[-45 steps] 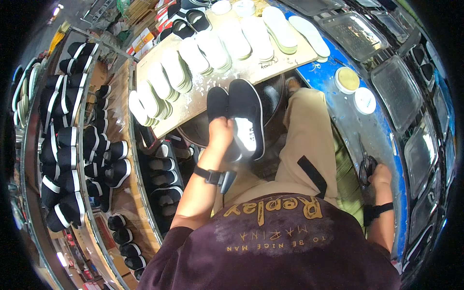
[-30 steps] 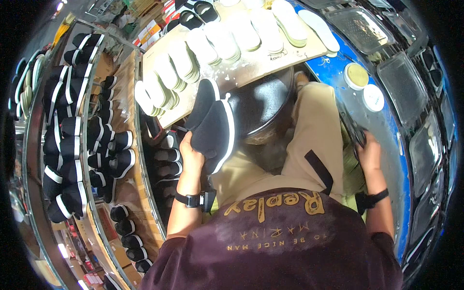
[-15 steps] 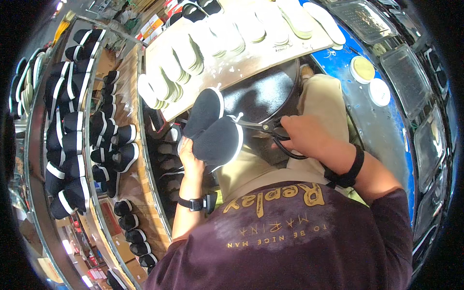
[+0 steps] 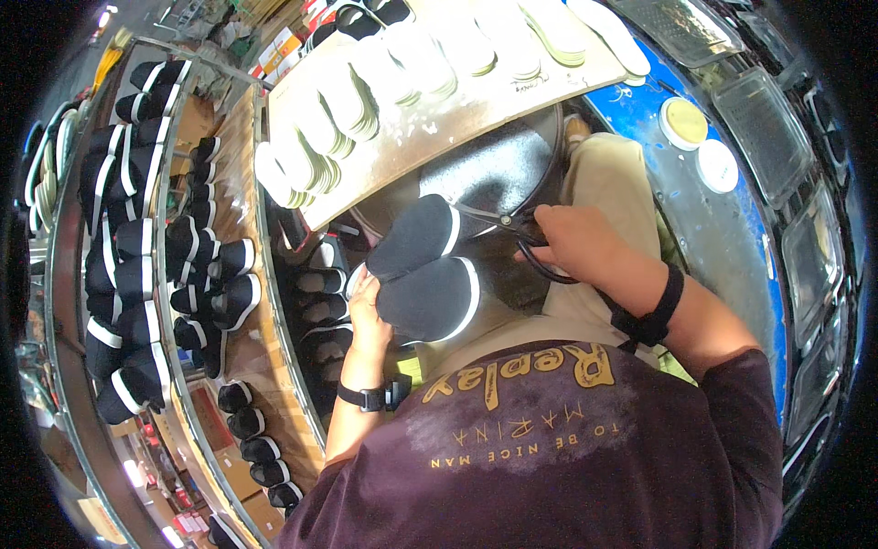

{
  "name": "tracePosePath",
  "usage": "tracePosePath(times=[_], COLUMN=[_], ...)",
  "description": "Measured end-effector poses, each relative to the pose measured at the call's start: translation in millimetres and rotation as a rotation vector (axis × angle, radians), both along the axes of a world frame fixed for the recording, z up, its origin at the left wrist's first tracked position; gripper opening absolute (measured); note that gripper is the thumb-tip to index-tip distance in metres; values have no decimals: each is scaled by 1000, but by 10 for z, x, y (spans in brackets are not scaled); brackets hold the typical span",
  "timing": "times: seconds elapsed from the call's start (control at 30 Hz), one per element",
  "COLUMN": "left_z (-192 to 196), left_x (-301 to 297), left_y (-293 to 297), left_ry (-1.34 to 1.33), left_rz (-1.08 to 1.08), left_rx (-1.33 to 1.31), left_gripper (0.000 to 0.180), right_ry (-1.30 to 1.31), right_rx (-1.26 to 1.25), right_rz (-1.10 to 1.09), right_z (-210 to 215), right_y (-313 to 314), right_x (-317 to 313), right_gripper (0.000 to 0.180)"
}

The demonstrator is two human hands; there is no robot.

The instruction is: The person trims the edges of shoes using shears, places them on a rack, and picks up new shoes from a conveyor belt. They then insert insoles into the shoes by hand and place the finished shoes back onto the conveyor belt.

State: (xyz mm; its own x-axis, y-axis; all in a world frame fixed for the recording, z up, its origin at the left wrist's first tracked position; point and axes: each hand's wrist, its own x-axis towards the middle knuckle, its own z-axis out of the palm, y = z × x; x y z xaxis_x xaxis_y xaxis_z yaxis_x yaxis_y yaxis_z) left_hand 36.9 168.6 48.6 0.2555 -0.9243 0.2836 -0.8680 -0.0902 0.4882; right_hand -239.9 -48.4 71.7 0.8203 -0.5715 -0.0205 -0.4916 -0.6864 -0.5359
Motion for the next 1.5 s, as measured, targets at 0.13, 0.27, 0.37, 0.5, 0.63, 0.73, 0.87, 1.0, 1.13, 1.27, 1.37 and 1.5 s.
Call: tracePosePath(times=[0.13,0.27,0.37,0.5,0.63,0.73,0.87,1.0,1.13,1.27,1.37,1.5], left_z=[123,-26,-98,-86,-115,-162,-154,-194,-191,-273,-188,17], left_x=[-120,-13,-84,-196,-239,-250,-186,-239,-233,-169,-251,-593], left_y=[-112,-247,-410,-408,-367,-375,-298,-364,-369,-793,-995,-1083], left_ry=[544,1625,1466,671,820,934,1086,1226,1367,1497,260,542], left_rz=[161,166,-136,-54,64,152,256,366,465,576,468,96], left_rx=[-14,-119,-108,59,15,-21,-66,-127,-188,-289,143,374], left_gripper=[22,33,48,43,40,37,34,31,27,24,26,42], right_ry=[119,189,2,6,145,191,55,91,77,19,-61,-26], right_rx=[4,115,47,28,99,167,134,139,91,132,53,-38], right_rz=[-40,35,131,86,82,110,241,255,144,-102,-202,-324], right_z=[-63,-2,-110,-163,-122,33,77,-48,-106,-138,-185,-244], right_y=[14,182,294,310,252,236,294,294,183,67,-95,-255], right_x=[-53,-41,-27,15,69,46,45,112,13,-85,-269,-425], right_gripper=[52,54,55,55,54,54,54,55,51,45,47,44])
